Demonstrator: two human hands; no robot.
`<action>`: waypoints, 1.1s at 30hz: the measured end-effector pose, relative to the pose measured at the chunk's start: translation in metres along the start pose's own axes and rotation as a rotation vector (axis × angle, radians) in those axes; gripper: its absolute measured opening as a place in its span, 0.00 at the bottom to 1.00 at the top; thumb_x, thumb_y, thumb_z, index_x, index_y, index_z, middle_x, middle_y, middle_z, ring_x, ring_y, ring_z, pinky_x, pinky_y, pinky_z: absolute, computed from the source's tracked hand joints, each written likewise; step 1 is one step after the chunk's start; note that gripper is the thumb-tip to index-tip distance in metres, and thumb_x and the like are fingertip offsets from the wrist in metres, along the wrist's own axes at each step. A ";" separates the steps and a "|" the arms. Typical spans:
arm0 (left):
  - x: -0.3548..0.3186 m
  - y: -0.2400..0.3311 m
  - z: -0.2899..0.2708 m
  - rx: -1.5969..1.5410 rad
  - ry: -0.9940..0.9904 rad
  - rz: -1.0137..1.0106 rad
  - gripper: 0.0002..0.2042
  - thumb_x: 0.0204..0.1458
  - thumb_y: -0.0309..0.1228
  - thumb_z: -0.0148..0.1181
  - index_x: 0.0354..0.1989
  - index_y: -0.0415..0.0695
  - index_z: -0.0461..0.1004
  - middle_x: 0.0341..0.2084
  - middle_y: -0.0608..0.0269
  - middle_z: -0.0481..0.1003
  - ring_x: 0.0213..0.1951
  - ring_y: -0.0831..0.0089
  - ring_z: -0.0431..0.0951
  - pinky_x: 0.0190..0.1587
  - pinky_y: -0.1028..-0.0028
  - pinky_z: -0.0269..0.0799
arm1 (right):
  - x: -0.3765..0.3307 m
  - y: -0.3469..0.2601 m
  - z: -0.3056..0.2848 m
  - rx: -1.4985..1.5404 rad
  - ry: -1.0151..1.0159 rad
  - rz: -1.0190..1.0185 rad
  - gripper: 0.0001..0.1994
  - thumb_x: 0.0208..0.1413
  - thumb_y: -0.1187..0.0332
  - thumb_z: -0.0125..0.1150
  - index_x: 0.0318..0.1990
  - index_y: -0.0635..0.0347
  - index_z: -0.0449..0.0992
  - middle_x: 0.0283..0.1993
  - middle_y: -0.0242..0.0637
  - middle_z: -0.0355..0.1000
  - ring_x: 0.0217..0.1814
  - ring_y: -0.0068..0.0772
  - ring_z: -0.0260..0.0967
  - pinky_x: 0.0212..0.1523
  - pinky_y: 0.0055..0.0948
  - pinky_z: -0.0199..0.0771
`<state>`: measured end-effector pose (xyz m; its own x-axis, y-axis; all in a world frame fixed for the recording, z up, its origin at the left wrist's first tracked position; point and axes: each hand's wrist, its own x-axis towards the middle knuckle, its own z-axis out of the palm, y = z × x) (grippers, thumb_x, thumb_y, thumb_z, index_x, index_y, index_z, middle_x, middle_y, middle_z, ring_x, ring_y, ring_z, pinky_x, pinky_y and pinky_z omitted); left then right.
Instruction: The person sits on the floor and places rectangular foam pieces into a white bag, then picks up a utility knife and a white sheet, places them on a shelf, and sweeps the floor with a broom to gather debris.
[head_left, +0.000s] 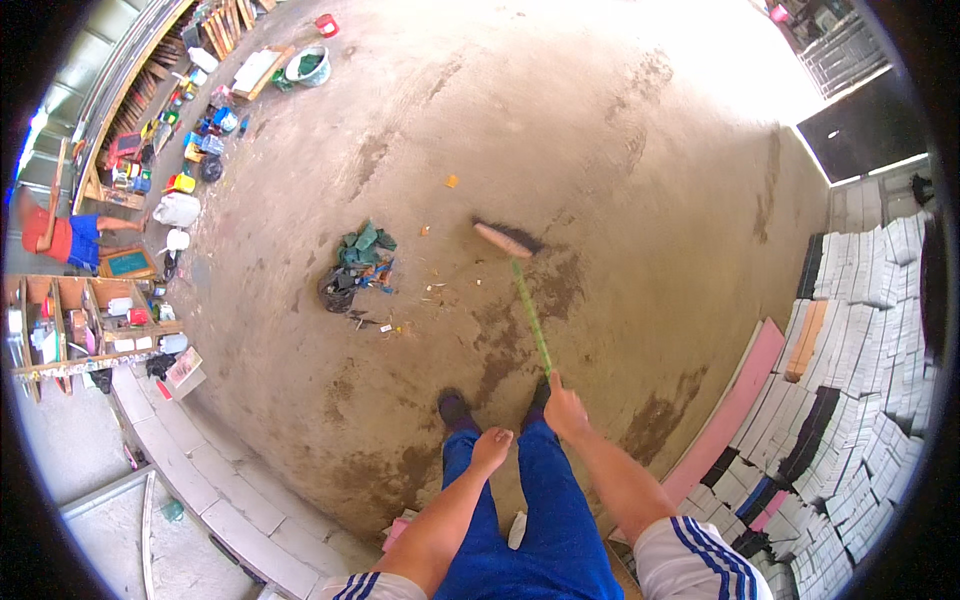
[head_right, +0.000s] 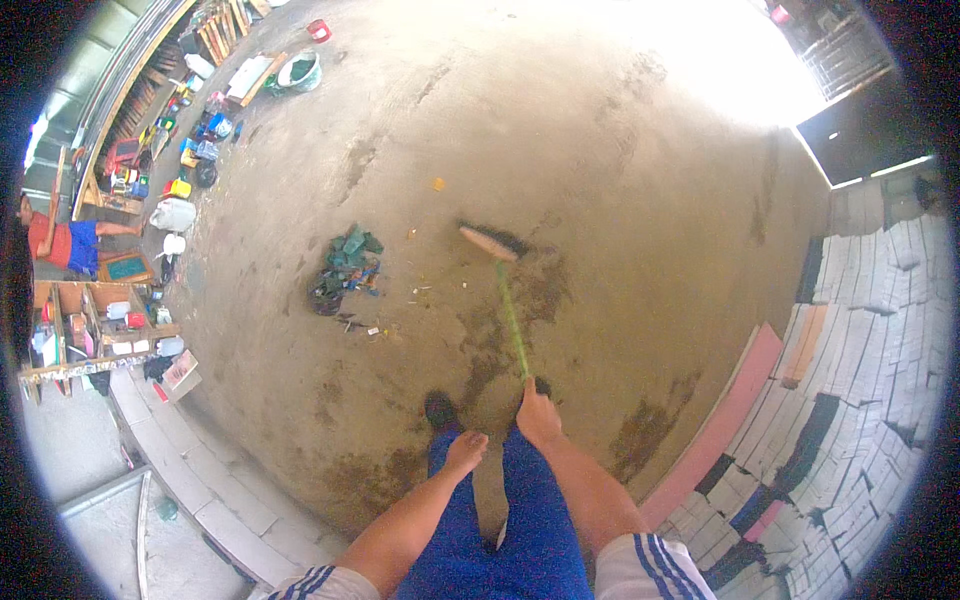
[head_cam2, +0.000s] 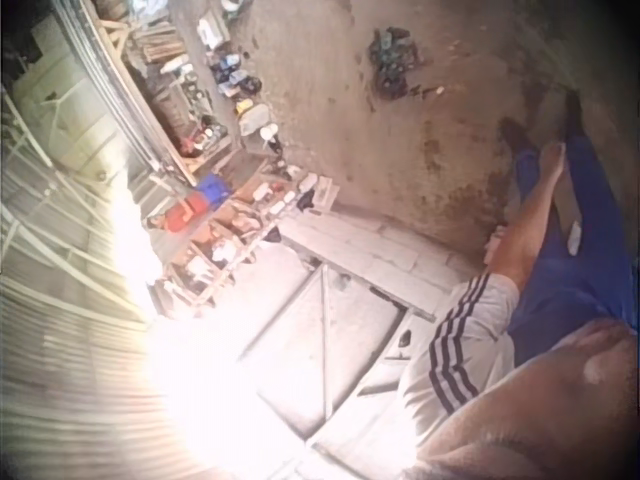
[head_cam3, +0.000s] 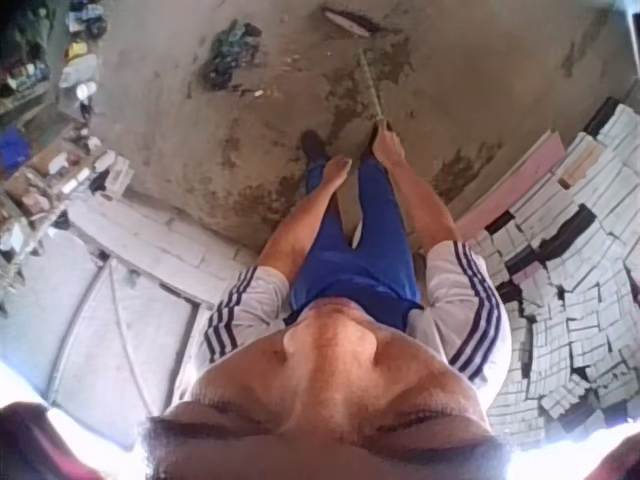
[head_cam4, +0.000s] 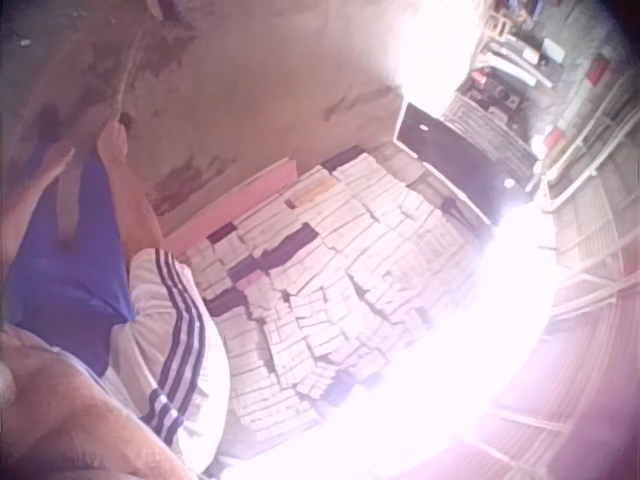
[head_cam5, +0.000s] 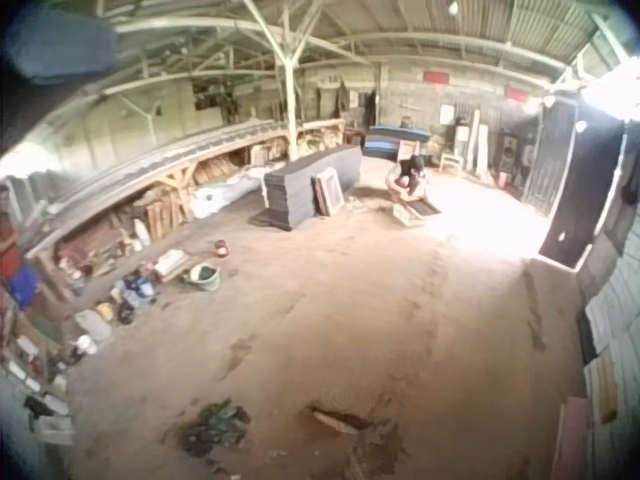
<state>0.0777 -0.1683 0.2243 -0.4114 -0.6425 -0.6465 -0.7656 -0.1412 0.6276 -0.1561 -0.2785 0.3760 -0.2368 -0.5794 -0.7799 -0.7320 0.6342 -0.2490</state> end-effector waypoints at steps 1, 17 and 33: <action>-0.004 -0.005 -0.008 0.001 -0.030 -0.021 0.18 0.61 0.44 0.51 0.43 0.43 0.80 0.45 0.47 0.79 0.51 0.48 0.77 0.53 0.56 0.72 | -0.013 -0.006 0.006 0.014 -0.056 -0.002 0.34 0.59 0.72 0.53 0.74 0.56 0.53 0.40 0.64 0.76 0.47 0.64 0.76 0.50 0.60 0.74; -0.042 -0.057 -0.088 -0.560 0.079 -0.458 0.18 0.60 0.46 0.58 0.42 0.40 0.79 0.37 0.51 0.82 0.44 0.55 0.82 0.47 0.61 0.76 | 0.204 -0.174 -0.071 -0.162 0.200 -0.089 0.28 0.64 0.70 0.45 0.71 0.66 0.53 0.55 0.58 0.74 0.57 0.58 0.74 0.54 0.53 0.77; 0.027 0.012 -0.172 -0.575 0.228 -0.530 0.20 0.60 0.46 0.56 0.47 0.41 0.79 0.41 0.49 0.82 0.48 0.52 0.81 0.50 0.59 0.74 | 0.221 -0.224 -0.181 -0.308 0.204 -0.243 0.29 0.62 0.69 0.50 0.72 0.55 0.57 0.45 0.61 0.77 0.49 0.64 0.76 0.49 0.60 0.76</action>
<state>0.1423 -0.3168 0.2889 0.0922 -0.5103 -0.8550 -0.4309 -0.7946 0.4277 -0.1604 -0.6409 0.3638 -0.1330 -0.8017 -0.5827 -0.9308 0.3030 -0.2045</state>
